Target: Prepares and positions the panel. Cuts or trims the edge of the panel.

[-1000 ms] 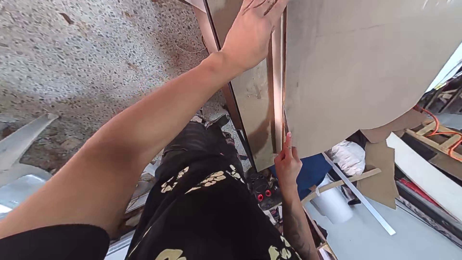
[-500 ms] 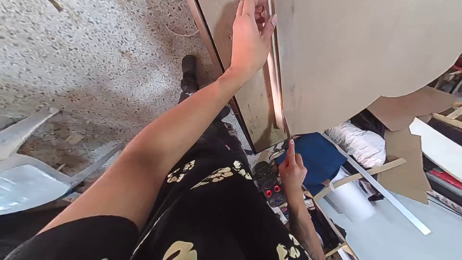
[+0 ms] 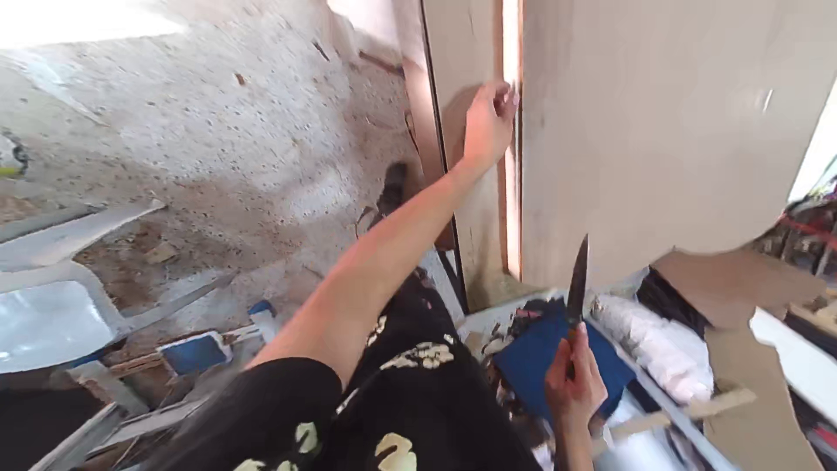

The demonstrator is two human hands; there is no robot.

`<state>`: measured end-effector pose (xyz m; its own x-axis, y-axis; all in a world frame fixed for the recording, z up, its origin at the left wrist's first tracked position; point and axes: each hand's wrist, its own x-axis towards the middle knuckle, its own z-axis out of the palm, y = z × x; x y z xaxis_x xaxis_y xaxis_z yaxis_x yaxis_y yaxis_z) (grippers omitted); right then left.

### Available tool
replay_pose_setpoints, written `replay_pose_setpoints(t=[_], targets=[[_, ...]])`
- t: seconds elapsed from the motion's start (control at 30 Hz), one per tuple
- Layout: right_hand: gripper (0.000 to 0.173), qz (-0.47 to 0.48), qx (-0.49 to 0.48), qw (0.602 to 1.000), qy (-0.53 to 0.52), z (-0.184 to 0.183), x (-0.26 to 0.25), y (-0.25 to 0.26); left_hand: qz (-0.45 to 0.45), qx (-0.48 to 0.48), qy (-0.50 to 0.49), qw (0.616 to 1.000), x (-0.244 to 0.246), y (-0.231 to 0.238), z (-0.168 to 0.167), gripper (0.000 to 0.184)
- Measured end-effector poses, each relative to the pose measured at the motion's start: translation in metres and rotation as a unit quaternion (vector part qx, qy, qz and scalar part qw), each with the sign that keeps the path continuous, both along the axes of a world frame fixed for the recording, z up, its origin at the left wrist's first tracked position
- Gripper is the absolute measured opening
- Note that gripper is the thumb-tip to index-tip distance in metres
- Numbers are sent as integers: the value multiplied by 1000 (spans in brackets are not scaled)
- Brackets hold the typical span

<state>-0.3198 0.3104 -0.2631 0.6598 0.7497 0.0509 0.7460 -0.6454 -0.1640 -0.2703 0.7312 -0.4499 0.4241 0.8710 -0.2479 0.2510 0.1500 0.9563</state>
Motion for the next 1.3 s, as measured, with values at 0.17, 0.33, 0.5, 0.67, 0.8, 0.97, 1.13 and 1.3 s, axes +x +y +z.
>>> replay_pose_setpoints(t=[0.17, 0.33, 0.5, 0.67, 0.8, 0.97, 1.13, 1.3], targets=[[47, 57, 95, 992, 64, -35, 80, 207, 53, 8, -33, 998, 49, 122, -7, 50], [49, 83, 58, 992, 75, -75, 155, 389, -23, 64, 4, 998, 98, 242, -21, 55], [47, 101, 33, 991, 82, -103, 185, 464, 10, 98, 0, 995, 83, 241, -29, 26], [47, 105, 7, 991, 79, -106, 178, 496, 59, 64, 1, 996, 74, 232, -33, 21], [47, 97, -38, 994, 46, -107, 167, 504, -17, 74, 22, 997, 66, 247, -23, 30], [46, 67, -56, 996, 22, -100, 157, 510, -115, 191, 63, 973, 61, 276, -18, 24], [44, 59, -55, 996, 33, -96, 146, 493, -202, 277, 47, 938, 62, 303, -25, 23], [43, 49, -81, 996, -5, -115, 147, 516, -224, 350, 91, 905, 67, 306, -31, 24]])
